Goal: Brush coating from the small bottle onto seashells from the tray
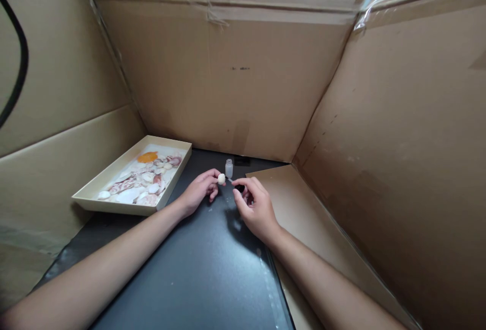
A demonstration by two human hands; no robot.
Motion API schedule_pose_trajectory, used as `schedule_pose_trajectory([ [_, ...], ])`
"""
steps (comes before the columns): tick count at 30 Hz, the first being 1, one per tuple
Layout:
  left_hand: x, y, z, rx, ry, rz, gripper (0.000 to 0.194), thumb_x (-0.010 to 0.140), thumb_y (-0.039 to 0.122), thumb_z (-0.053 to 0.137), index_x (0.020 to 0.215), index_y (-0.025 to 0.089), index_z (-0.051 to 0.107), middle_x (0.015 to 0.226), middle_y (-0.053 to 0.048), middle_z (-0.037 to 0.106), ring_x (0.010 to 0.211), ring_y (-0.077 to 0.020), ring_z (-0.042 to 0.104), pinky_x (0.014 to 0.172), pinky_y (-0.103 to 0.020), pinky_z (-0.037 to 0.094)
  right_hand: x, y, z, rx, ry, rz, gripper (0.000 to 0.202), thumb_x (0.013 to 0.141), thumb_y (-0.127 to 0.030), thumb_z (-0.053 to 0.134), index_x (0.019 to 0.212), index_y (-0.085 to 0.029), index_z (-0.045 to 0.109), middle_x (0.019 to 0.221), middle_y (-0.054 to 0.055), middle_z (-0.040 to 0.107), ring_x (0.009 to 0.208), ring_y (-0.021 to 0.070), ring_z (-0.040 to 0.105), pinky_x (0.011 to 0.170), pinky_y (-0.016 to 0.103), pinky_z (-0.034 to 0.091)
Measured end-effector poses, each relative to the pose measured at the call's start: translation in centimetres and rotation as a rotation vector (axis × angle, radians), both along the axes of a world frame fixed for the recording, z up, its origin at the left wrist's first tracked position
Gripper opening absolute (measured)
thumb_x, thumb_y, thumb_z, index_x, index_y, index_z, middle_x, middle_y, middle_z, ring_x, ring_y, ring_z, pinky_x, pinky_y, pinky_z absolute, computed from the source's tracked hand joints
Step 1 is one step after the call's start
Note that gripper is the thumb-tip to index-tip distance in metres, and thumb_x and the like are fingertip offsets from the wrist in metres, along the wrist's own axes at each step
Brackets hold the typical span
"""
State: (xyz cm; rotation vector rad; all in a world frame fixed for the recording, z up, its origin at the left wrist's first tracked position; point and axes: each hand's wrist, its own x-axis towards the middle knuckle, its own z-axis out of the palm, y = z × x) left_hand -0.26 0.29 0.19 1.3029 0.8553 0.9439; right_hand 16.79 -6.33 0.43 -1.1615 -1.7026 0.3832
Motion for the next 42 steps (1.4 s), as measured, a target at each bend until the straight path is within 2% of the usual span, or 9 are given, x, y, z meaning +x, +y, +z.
schedule_pose_trajectory([
  [3,0.00,-0.04,0.04,-0.005,-0.018,0.007,0.005,0.074,0.021,0.047,0.076,0.018,0.048,0.066,0.004,0.054,0.039,-0.0039,0.039,0.040,-0.017,0.031,-0.04,0.01,0.03,-0.020,-0.019,0.047,0.017,0.089,-0.024,0.055,0.101,-0.020,0.065,0.078,0.001,0.053,0.063,0.0132,0.050,0.058,0.025,0.042],
  [7,0.01,-0.06,0.08,0.003,-0.010,-0.007,0.005,0.074,0.022,0.046,0.076,0.018,0.048,0.064,0.004,0.052,0.040,-0.0045,0.039,0.040,-0.018,0.032,0.00,-0.04,-0.04,-0.018,-0.013,-0.028,0.015,0.088,-0.023,0.055,0.099,-0.019,0.065,0.077,0.001,0.052,0.063,0.0131,0.049,0.059,0.026,0.042],
  [12,-0.01,-0.10,0.15,0.001,-0.011,-0.005,0.006,0.073,0.022,0.045,0.077,0.018,0.047,0.066,0.005,0.052,0.040,-0.0041,0.040,0.040,-0.018,0.031,0.06,-0.09,-0.13,-0.017,-0.002,0.073,0.017,0.090,-0.025,0.054,0.102,-0.020,0.064,0.080,0.002,0.053,0.065,0.0130,0.050,0.059,0.025,0.041],
  [17,-0.08,-0.09,0.13,0.011,0.000,-0.016,0.006,0.073,0.022,0.045,0.076,0.018,0.047,0.065,0.004,0.051,0.041,-0.0047,0.039,0.041,-0.018,0.032,0.09,0.17,-0.42,-0.026,0.010,-0.041,0.015,0.089,-0.025,0.055,0.100,-0.019,0.062,0.079,0.001,0.054,0.062,0.0130,0.048,0.059,0.025,0.041],
  [22,-0.10,-0.07,0.13,0.005,-0.008,-0.014,0.006,0.074,0.022,0.045,0.077,0.018,0.048,0.065,0.005,0.050,0.041,-0.0050,0.040,0.041,-0.018,0.031,0.05,0.10,-0.43,-0.014,0.010,0.051,0.017,0.091,-0.026,0.053,0.103,-0.020,0.063,0.081,0.002,0.054,0.065,0.0134,0.050,0.060,0.025,0.041],
  [27,-0.12,-0.04,0.09,0.009,-0.002,-0.025,0.006,0.074,0.022,0.044,0.077,0.018,0.048,0.063,0.004,0.050,0.041,-0.0053,0.039,0.041,-0.019,0.031,0.05,0.14,-0.29,-0.009,0.006,-0.040,0.015,0.089,-0.024,0.055,0.100,-0.019,0.064,0.078,0.001,0.052,0.062,0.0130,0.047,0.059,0.025,0.041],
  [32,-0.12,-0.03,0.05,0.009,-0.008,-0.021,0.006,0.075,0.022,0.045,0.077,0.018,0.048,0.065,0.004,0.051,0.042,-0.0052,0.040,0.041,-0.018,0.031,-0.03,0.17,-0.29,-0.008,0.003,0.053,0.018,0.090,-0.025,0.054,0.104,-0.020,0.064,0.080,0.001,0.052,0.065,0.0131,0.050,0.059,0.025,0.041],
  [37,-0.08,0.01,0.02,0.008,0.002,-0.025,0.007,0.075,0.023,0.044,0.077,0.018,0.048,0.065,0.004,0.051,0.041,-0.0050,0.039,0.041,-0.018,0.032,-0.04,0.11,-0.33,-0.004,0.014,-0.052,0.015,0.089,-0.024,0.055,0.099,-0.019,0.064,0.077,0.001,0.051,0.062,0.0130,0.047,0.058,0.025,0.041],
  [42,-0.06,-0.11,0.19,0.011,0.005,-0.012,0.006,0.074,0.023,0.046,0.076,0.018,0.048,0.064,0.005,0.050,0.042,-0.0048,0.040,0.041,-0.018,0.030,0.05,0.02,-0.42,-0.004,0.021,0.038,0.018,0.091,-0.026,0.053,0.104,-0.021,0.063,0.080,0.001,0.053,0.064,0.0130,0.049,0.059,0.025,0.041],
])
